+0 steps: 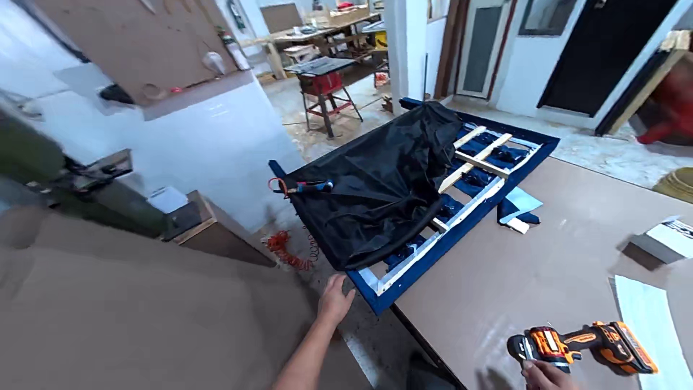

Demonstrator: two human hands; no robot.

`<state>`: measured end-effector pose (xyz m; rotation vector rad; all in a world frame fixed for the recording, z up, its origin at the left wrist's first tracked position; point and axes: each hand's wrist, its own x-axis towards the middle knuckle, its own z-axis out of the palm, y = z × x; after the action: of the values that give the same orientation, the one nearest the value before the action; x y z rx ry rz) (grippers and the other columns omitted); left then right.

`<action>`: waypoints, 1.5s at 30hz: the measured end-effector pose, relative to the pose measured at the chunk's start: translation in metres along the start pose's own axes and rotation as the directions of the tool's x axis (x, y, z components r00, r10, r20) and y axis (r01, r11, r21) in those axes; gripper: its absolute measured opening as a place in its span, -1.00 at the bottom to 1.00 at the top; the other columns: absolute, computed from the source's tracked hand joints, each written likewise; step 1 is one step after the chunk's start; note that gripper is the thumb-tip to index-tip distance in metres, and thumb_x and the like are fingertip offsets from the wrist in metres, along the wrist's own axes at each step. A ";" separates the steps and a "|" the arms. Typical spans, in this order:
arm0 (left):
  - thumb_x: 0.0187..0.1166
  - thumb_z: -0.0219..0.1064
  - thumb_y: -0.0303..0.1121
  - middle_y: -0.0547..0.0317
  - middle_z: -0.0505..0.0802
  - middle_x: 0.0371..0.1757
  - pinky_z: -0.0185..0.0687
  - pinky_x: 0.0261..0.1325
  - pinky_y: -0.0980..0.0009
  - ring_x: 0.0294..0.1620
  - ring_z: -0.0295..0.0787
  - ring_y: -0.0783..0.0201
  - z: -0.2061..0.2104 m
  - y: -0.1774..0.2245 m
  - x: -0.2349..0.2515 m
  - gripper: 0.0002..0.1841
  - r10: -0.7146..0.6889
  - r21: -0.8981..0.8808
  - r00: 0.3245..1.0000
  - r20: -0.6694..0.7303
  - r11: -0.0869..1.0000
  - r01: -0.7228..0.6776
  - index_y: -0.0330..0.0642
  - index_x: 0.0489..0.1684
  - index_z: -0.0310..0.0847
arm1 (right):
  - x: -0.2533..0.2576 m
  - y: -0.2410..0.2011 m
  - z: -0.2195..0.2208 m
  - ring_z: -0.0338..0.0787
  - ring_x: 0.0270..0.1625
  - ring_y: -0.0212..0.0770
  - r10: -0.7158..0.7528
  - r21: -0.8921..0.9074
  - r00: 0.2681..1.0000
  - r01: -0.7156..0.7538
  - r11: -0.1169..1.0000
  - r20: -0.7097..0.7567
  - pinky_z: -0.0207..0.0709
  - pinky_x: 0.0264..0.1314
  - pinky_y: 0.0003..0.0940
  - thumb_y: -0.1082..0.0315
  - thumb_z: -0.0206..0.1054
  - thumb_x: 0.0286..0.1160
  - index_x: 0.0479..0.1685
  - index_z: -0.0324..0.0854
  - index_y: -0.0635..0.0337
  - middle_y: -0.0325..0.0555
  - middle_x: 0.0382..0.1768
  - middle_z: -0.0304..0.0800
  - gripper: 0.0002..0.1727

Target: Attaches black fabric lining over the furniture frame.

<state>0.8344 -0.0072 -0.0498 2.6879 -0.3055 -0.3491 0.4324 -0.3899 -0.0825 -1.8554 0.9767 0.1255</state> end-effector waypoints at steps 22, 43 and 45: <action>0.64 0.30 -0.39 -0.21 0.90 0.03 0.61 0.40 -0.11 0.17 0.84 -0.11 -0.056 -0.096 0.119 -0.77 0.449 -0.259 0.531 0.719 0.882 -0.394 -0.42 -0.16 0.81 | 0.253 -0.249 0.079 0.76 -0.21 0.16 0.171 -0.005 0.909 -0.187 0.982 -0.379 0.57 -0.08 0.32 0.02 0.26 0.74 -0.01 0.77 0.30 0.23 -0.26 0.79 -0.55; 0.61 0.39 -0.28 -0.17 0.58 0.63 0.37 0.67 -0.18 0.67 0.45 -0.17 -0.163 -0.145 0.432 -0.48 0.360 0.255 0.871 0.333 0.855 -0.451 -0.13 0.59 0.55 | 0.146 -0.261 0.267 0.83 0.01 0.21 0.653 0.593 0.652 -0.367 0.717 -0.386 0.68 0.02 0.24 -0.37 0.08 0.67 0.44 0.56 0.28 0.32 0.10 0.78 -0.17; 0.57 0.42 -0.31 -0.26 0.54 0.64 0.35 0.65 -0.26 0.68 0.41 -0.27 -0.161 -0.137 0.466 -0.45 0.395 0.295 0.879 0.268 0.835 -0.465 -0.17 0.59 0.54 | 0.134 -0.281 0.280 0.83 -0.16 0.16 0.668 0.549 0.652 -0.432 0.716 -0.358 0.69 -0.07 0.21 -0.40 0.18 0.59 0.35 0.61 0.27 0.26 -0.09 0.82 -0.16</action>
<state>1.3422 0.0515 -0.0566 2.8111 -1.1167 -0.4541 0.8008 -0.1901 -0.0845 -1.1252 1.8197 -0.2402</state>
